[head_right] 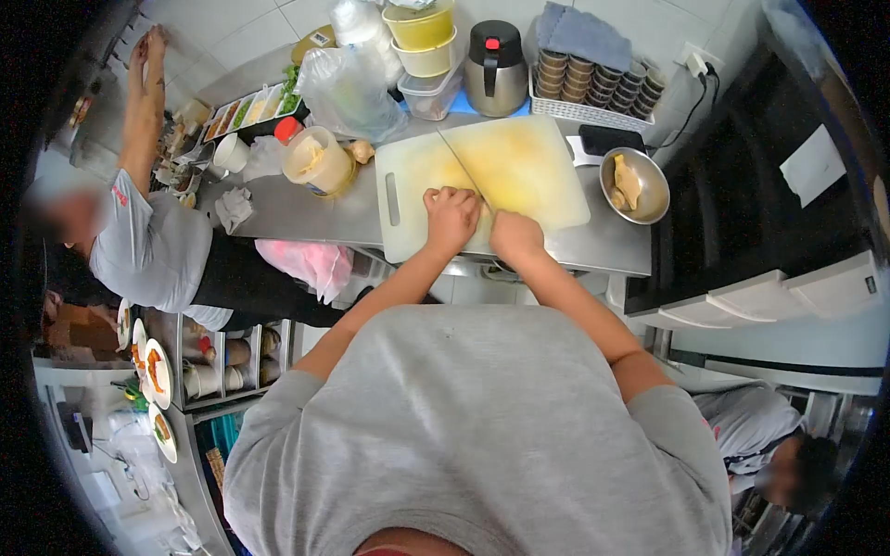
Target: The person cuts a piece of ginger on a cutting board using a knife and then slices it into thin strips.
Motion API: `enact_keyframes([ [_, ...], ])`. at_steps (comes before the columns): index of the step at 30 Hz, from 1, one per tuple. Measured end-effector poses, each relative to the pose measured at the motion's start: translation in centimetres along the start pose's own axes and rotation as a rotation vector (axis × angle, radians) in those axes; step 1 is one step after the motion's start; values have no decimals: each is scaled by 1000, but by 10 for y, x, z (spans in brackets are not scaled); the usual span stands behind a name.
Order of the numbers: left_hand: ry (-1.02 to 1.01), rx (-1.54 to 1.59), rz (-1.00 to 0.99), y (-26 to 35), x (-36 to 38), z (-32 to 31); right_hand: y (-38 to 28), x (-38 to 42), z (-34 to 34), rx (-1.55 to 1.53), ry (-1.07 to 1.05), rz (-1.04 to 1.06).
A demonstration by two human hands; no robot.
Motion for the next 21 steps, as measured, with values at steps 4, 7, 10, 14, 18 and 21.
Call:
enact_keyframes([
  [4, -8, 19, 18, -1, 0, -3, -2, -2, 14, 29, -43, 6],
  [7, -24, 8, 6, -2, 0, -3, 0, -1, 3, 15, -38, -4],
  [10, -1, 16, 18, -2, 0, -2, -4, -2, 13, 10, -44, 4],
  [14, -8, 29, 17, -1, -1, -3, 1, -2, 5, 5, -31, 0],
  [18, -20, 23, 22, -5, -3, 1, 4, -6, -2, -21, -21, -7],
  [21, -12, 40, 27, 0, -1, 1, 3, -5, 0, 18, -28, 4],
])
Point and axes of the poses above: each hand's wrist, its own x-axis away from the middle knuckle, its own z-axis out of the back of the hand, y = z × x, the point moved 4 cm from there along -x, towards the middle knuckle, and after that the axes turned 15 degrees about -y, right-handed, at the moved point
